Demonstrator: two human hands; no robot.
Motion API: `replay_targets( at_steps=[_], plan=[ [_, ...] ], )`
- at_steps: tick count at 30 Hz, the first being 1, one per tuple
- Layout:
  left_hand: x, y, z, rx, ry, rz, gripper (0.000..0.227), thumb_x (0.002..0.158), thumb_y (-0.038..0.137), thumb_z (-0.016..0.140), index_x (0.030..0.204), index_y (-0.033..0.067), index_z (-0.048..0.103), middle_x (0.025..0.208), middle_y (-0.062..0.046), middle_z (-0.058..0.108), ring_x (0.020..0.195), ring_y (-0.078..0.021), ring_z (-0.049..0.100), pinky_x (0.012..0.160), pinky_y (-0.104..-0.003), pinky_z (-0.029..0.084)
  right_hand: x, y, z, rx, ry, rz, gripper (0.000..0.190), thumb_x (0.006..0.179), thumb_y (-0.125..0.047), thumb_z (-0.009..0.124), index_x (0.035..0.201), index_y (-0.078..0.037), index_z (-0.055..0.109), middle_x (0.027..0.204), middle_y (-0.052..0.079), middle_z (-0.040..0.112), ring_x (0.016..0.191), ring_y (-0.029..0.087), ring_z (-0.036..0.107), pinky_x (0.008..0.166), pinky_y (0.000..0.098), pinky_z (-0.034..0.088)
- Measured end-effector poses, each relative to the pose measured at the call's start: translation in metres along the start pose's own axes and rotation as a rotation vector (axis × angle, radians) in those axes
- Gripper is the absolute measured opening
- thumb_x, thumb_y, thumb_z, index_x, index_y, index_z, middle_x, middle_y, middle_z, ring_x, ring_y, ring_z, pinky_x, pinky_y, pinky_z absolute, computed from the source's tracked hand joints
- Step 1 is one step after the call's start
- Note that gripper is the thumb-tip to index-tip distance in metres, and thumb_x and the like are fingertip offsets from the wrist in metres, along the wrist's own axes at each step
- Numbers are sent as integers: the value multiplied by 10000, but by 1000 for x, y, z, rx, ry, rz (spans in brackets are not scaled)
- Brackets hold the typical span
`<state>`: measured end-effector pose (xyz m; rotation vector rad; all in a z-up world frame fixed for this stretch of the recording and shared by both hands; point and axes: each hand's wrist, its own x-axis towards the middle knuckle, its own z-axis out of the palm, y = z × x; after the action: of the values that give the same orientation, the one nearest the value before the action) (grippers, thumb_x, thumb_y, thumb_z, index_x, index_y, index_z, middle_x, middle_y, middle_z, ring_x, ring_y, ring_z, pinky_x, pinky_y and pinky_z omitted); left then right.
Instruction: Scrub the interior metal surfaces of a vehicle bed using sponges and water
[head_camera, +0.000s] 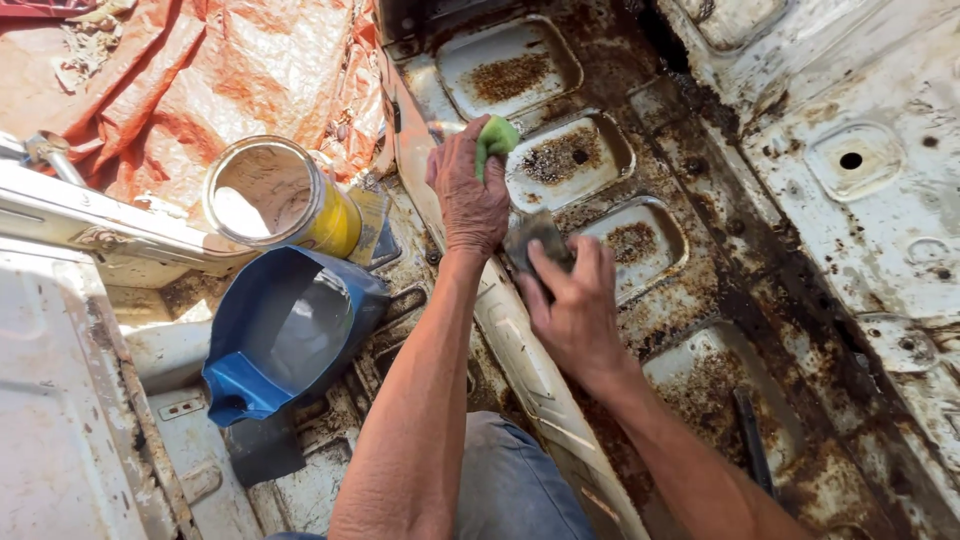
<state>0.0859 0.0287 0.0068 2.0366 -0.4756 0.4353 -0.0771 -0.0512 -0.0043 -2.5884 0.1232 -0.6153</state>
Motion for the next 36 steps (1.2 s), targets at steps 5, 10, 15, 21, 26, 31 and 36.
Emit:
replay_targets(
  at_steps=[5, 10, 15, 21, 26, 31, 36],
  plan=[
    [-3, -22, 18, -80, 4, -79, 360, 1006, 284, 597, 1366, 268, 585, 1123, 10, 641, 1205, -229, 596, 1233, -517, 236, -87, -12, -50, -107, -167, 77, 396, 1027, -414, 543, 1307, -185, 704, 1205, 161, 511, 1072, 273, 520, 885, 431, 472],
    [-6, -23, 23, -105, 16, -98, 320, 1028, 314, 601, 1342, 256, 627, 1079, 20, 652, 1153, -209, 614, 1221, -536, 250, -45, 3, -19, -97, -100, 57, 346, 1006, -400, 603, 1259, -200, 728, 1159, 145, 525, 1019, 270, 527, 909, 430, 456],
    [-7, -26, 15, -105, 14, -67, 327, 1023, 353, 625, 1334, 253, 615, 1101, -13, 658, 1179, -245, 612, 1216, -500, 258, -53, -10, -34, -36, -146, 108, 342, 1030, -337, 578, 1295, -174, 720, 1167, 144, 522, 1030, 281, 533, 870, 437, 477],
    [-7, -39, 31, -110, 22, -83, 329, 1027, 373, 618, 1329, 242, 633, 1080, 3, 663, 1135, -212, 622, 1206, -507, 274, -68, -2, -22, -57, -122, 111, 359, 1001, -385, 622, 1281, -182, 717, 1158, 160, 538, 1002, 277, 541, 848, 417, 487],
    [-8, -27, 18, -101, -9, -63, 354, 1004, 322, 597, 1351, 252, 608, 1118, -16, 664, 1170, -251, 613, 1196, -529, 273, -37, -13, -25, -84, -69, 72, 357, 997, -326, 647, 1284, -126, 718, 1157, 190, 528, 1036, 303, 541, 852, 442, 490],
    [1, -37, 20, -65, 16, -45, 313, 1010, 302, 619, 1317, 240, 631, 1057, 7, 664, 1109, -224, 633, 1164, -475, 325, -64, -22, -45, -30, -68, 90, 374, 1001, -298, 638, 1314, -105, 702, 1218, 192, 516, 1032, 390, 567, 792, 516, 506],
    [-8, -49, 34, -66, -3, -34, 382, 999, 255, 595, 1380, 243, 584, 1196, -35, 655, 1234, -284, 590, 1199, -532, 278, 34, 37, 2, -76, 65, -54, 233, 994, -248, 703, 1131, -76, 781, 1016, 208, 605, 928, 348, 603, 863, 466, 503]
  ],
)
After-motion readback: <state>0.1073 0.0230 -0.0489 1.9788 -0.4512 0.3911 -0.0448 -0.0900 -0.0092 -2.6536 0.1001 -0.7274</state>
